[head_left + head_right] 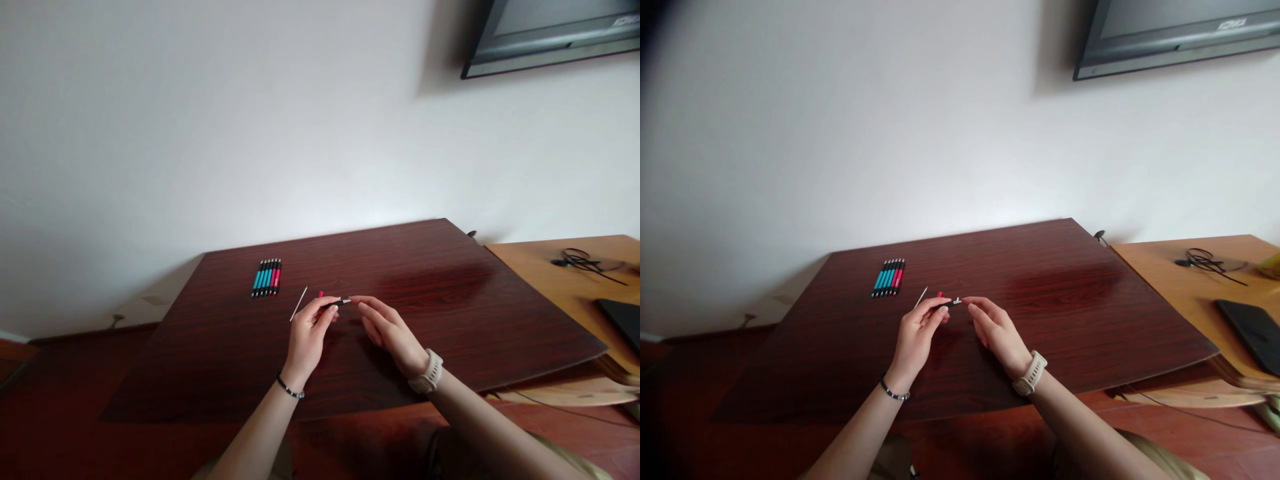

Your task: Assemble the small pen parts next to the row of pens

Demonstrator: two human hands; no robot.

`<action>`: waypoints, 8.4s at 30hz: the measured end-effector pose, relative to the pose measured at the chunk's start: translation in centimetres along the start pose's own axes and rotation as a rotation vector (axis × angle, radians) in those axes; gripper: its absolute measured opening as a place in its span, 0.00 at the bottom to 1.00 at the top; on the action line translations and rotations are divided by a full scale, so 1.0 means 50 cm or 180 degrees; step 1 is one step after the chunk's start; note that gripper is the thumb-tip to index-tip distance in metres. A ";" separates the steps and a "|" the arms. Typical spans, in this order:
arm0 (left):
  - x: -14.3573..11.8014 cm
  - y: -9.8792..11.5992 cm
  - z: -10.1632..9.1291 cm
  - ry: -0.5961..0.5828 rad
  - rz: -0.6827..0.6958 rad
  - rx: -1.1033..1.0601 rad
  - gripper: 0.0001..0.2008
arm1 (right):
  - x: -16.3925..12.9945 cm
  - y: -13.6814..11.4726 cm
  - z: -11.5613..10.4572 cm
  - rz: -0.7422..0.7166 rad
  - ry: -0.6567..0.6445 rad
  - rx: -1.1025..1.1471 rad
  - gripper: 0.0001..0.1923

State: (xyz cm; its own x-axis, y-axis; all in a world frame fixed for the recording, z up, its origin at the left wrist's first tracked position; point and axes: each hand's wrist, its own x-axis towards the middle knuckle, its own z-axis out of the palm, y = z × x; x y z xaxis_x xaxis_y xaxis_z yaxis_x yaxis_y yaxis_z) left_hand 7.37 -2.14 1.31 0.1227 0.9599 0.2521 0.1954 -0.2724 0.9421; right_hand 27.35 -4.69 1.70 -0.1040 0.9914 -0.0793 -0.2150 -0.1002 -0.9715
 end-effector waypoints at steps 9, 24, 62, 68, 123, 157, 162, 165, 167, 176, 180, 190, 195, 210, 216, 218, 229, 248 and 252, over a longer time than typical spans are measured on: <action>-0.001 0.000 0.002 -0.0019 0.0000 -0.0046 0.11 | 0.015 0.013 -0.010 0.0100 0.0027 0.0068 0.25; -0.001 0.002 0.005 -0.0001 0.0029 -0.0097 0.11 | 0.015 0.001 0.002 -0.0188 0.0062 0.0407 0.25; -0.008 0.011 0.027 -0.0149 0.0125 0.0048 0.11 | 0.008 -0.008 -0.022 -0.0712 -0.0331 -0.1023 0.18; -0.015 0.010 0.028 -0.0339 0.0125 0.0051 0.11 | 0.016 0.007 -0.030 -0.0419 -0.0454 -0.0736 0.25; -0.042 0.020 0.011 -0.0522 0.0020 0.0620 0.04 | 0.109 -0.016 -0.148 -0.1604 0.0786 -0.2350 0.13; -0.018 -0.001 -0.059 -0.0073 0.0748 0.1902 0.03 | 0.115 0.034 -0.239 -0.1186 0.0820 -0.3540 0.26; 0.000 -0.026 -0.129 0.0345 0.0496 0.2861 0.04 | 0.086 0.030 -0.241 -0.1201 0.0830 -0.3638 0.26; -0.004 -0.036 -0.150 0.0335 0.0211 0.3156 0.04 | 0.074 0.028 -0.240 -0.1165 0.0815 -0.3656 0.26; -0.009 -0.039 -0.154 0.0297 0.0096 0.3309 0.04 | 0.069 0.027 -0.238 -0.1129 0.0802 -0.3657 0.25; -0.004 -0.029 -0.161 0.0268 -0.0192 0.3279 0.08 | 0.064 0.028 -0.239 -0.1171 0.0724 -0.3700 0.24; -0.004 -0.029 -0.156 0.0183 -0.0085 0.3240 0.08 | 0.061 0.028 -0.239 -0.1225 0.0700 -0.3699 0.24; -0.002 -0.016 -0.101 0.0008 0.0289 0.2968 0.06 | 0.061 0.027 -0.239 -0.1271 0.0721 -0.3665 0.24; 0.008 -0.011 -0.072 -0.0127 0.0596 0.2939 0.03 | 0.061 0.029 -0.243 -0.1172 0.0675 -0.3700 0.24; 0.033 -0.029 -0.005 -0.0270 0.0878 0.3164 0.10 | 0.053 0.031 -0.241 -0.1168 0.0633 -0.3766 0.25; 0.046 -0.032 0.001 -0.0266 0.0858 0.3240 0.03 | 0.050 0.028 -0.234 -0.1244 0.0663 -0.3800 0.24; 0.052 -0.034 0.004 -0.0266 0.0871 0.3236 0.01 | 0.050 0.027 -0.232 -0.1251 0.0667 -0.3813 0.24; 0.049 -0.027 0.014 -0.0255 0.0990 0.3196 0.07 | 0.050 0.026 -0.231 -0.1216 0.0671 -0.3861 0.24; 0.037 -0.005 0.021 -0.0035 0.1189 0.2509 0.09 | 0.028 0.005 -0.199 -0.1244 0.1069 -0.3356 0.05; 0.022 0.005 0.025 -0.0082 0.1364 0.1986 0.05 | 0.003 -0.009 -0.141 -0.1128 0.0373 -0.2478 0.08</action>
State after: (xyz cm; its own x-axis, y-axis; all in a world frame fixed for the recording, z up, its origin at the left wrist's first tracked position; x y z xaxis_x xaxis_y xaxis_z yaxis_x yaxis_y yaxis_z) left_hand 8.79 -1.26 1.54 0.3332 0.7618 0.5556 0.6389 -0.6158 0.4611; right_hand 34.28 -3.89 0.55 -0.0465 0.9599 0.2765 0.5155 0.2601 -0.8165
